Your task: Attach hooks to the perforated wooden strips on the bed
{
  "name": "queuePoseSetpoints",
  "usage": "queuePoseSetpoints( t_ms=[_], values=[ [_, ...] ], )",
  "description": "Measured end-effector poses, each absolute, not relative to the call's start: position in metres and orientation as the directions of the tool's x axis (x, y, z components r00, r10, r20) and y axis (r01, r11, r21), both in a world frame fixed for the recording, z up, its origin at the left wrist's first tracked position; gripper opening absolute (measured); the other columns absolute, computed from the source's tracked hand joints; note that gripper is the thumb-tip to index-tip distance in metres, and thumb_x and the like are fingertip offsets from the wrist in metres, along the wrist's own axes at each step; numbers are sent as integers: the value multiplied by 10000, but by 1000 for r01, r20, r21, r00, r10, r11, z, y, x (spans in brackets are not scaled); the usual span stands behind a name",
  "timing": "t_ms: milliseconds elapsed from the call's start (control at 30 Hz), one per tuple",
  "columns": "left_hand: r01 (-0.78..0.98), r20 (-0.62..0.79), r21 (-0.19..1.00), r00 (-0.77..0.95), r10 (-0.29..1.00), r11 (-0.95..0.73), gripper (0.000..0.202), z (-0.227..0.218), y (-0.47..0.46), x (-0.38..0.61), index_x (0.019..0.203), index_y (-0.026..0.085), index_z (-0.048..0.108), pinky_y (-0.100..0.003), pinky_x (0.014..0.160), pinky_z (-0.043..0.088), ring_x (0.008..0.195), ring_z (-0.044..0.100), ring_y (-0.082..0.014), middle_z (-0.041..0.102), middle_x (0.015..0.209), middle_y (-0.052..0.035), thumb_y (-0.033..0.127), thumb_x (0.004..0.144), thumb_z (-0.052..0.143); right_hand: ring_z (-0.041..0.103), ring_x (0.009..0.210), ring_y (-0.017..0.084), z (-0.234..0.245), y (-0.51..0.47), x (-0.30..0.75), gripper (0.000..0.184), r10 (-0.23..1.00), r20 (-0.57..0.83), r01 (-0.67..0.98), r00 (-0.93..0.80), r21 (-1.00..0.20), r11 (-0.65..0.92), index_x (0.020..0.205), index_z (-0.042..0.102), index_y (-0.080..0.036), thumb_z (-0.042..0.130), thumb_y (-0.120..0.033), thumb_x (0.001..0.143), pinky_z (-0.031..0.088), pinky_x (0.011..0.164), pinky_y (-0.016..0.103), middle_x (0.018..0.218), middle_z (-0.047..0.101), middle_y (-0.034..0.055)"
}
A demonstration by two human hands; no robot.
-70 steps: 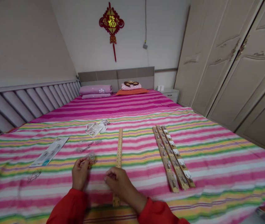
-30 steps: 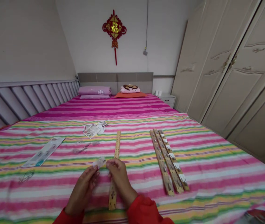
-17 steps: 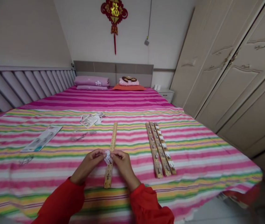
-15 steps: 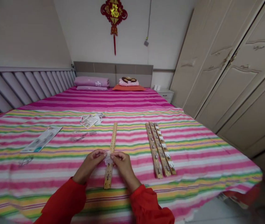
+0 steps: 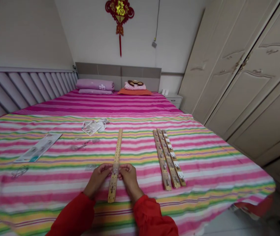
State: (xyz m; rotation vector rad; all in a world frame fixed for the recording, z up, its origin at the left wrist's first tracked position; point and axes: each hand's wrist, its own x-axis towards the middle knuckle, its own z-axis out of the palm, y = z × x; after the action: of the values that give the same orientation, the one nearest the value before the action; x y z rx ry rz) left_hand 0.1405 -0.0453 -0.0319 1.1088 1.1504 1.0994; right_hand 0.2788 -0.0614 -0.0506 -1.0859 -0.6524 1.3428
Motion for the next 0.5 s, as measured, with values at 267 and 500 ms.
queuePoseSetpoints(
  t_ms=[267,500],
  values=[
    [3,-56,998,62,996,56,313,-44,-46,138,790,146,660,-330,761,500,776,663,-212,721,782,-66,394,601,697,494,361,76,-60,-58,274,213,967,-166,-396,193,-915,-78,662,578,-157,725,-261,549,381,373,181,430,555,-65],
    [31,-48,998,48,998,47,312,-43,-50,139,794,154,656,-341,767,503,783,663,-214,719,796,-64,419,632,681,484,367,72,-63,-59,273,237,969,-156,-368,191,-927,-77,673,564,-167,726,-296,558,372,378,188,458,547,-71]
  ],
)
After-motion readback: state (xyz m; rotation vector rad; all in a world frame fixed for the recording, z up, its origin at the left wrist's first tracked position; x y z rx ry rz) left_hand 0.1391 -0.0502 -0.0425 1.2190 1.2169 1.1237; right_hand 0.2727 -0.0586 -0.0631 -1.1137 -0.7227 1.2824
